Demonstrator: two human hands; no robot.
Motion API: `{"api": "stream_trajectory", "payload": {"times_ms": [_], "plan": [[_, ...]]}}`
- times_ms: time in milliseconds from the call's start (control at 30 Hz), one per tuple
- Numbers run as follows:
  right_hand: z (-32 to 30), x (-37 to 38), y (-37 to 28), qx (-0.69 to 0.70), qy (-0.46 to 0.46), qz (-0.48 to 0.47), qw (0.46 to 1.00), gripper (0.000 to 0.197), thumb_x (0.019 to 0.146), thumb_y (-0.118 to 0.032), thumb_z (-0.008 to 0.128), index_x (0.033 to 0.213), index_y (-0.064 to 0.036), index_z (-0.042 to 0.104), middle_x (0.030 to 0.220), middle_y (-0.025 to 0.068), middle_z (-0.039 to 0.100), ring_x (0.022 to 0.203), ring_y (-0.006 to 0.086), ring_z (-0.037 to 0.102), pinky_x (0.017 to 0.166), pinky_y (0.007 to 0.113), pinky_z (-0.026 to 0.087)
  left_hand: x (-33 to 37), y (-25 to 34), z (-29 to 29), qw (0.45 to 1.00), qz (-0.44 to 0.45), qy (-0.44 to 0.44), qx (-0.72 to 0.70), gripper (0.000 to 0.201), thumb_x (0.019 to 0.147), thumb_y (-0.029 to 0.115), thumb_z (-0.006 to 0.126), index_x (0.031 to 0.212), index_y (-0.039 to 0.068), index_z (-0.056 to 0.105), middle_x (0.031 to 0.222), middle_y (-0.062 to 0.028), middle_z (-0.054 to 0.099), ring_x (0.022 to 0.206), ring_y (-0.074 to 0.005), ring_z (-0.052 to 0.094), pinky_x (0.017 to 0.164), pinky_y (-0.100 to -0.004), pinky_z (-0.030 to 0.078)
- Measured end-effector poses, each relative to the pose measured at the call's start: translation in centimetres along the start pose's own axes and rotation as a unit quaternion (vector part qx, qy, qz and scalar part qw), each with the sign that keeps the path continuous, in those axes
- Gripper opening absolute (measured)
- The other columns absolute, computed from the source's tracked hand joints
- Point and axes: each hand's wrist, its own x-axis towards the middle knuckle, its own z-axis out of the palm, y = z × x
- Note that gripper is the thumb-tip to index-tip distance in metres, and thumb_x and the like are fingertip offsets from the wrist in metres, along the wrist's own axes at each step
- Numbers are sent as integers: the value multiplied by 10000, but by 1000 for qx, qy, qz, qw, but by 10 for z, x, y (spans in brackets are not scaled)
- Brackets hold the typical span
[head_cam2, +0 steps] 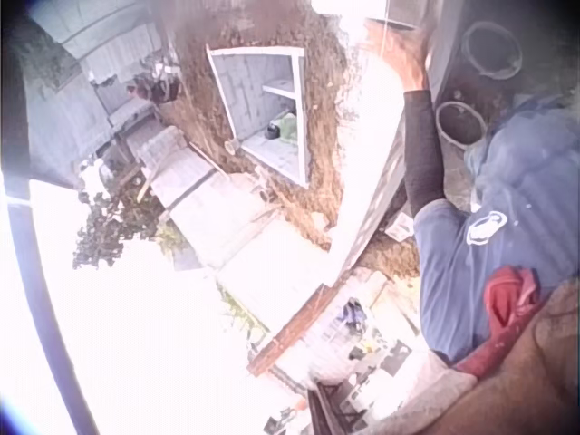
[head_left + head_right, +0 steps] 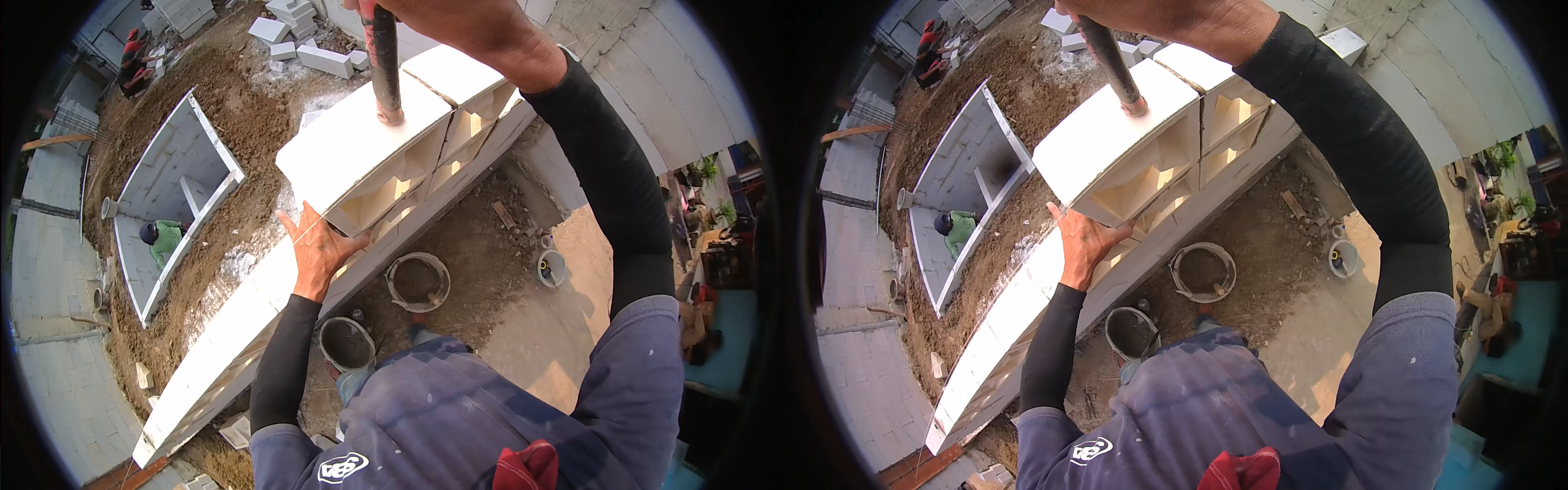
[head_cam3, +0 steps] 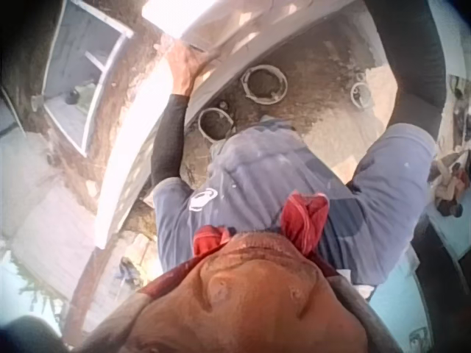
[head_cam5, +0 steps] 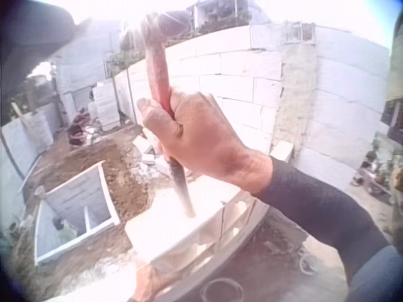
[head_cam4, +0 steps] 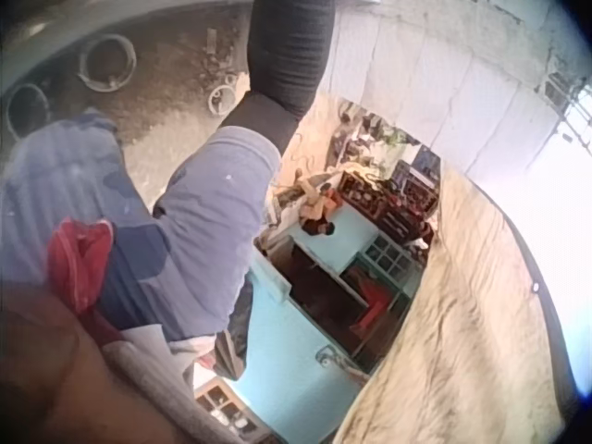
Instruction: The person applies mortar to the top edge of a concrete block wall using a trowel, lifts a decorative breeze block and positions it on the mortar, then taps the block with a hammer to level it and cleans away excess mortar with the trowel.
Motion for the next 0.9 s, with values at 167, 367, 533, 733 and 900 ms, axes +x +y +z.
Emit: {"api": "stream_trajectory", "payload": {"times_ms": [167,367,533,733,900], "plan": [[-25,-7,-1,-45,12,-30,998,458,1053,-270,535,686,-10,624,545,44,615,487,109,608,463,289,483,4,7,1,1000,-2,-4,-1,1083,586,425,905,1495,54,448,1377,-178,589,1355,-388,517,1196,-738,25],[-29,-8,3,-18,20,-24,999,407,1044,-260,542,747,1,637,552,43,619,490,113,612,471,296,493,5,5,2,1000,4,-1,0,1035,591,426,894,1465,50,487,1349,-200,598,1316,-394,537,1186,-748,64],[-24,-7,-2,-32,23,-41,998,402,1040,-261,543,765,14,643,561,55,627,496,128,623,478,298,497,5,7,-1,1000,10,5,6,1011,600,411,891,1458,51,495,1335,-193,604,1274,-396,567,1169,-766,90],[-12,-7,4,-1,22,-81,996,421,1032,-280,550,762,29,648,572,71,631,534,138,648,525,313,521,7,11,-3,1000,15,-7,4,984,605,396,889,1444,52,508,1317,-182,612,1246,-389,592,1150,-788,102],[-6,-8,-14,-34,46,-5,998,407,1027,-275,554,781,34,653,576,72,634,532,140,645,519,316,520,5,13,-6,1000,14,-7,-4,854,648,401,874,1372,61,576,1319,-171,620,1266,-404,562,1145,-794,115]]}}
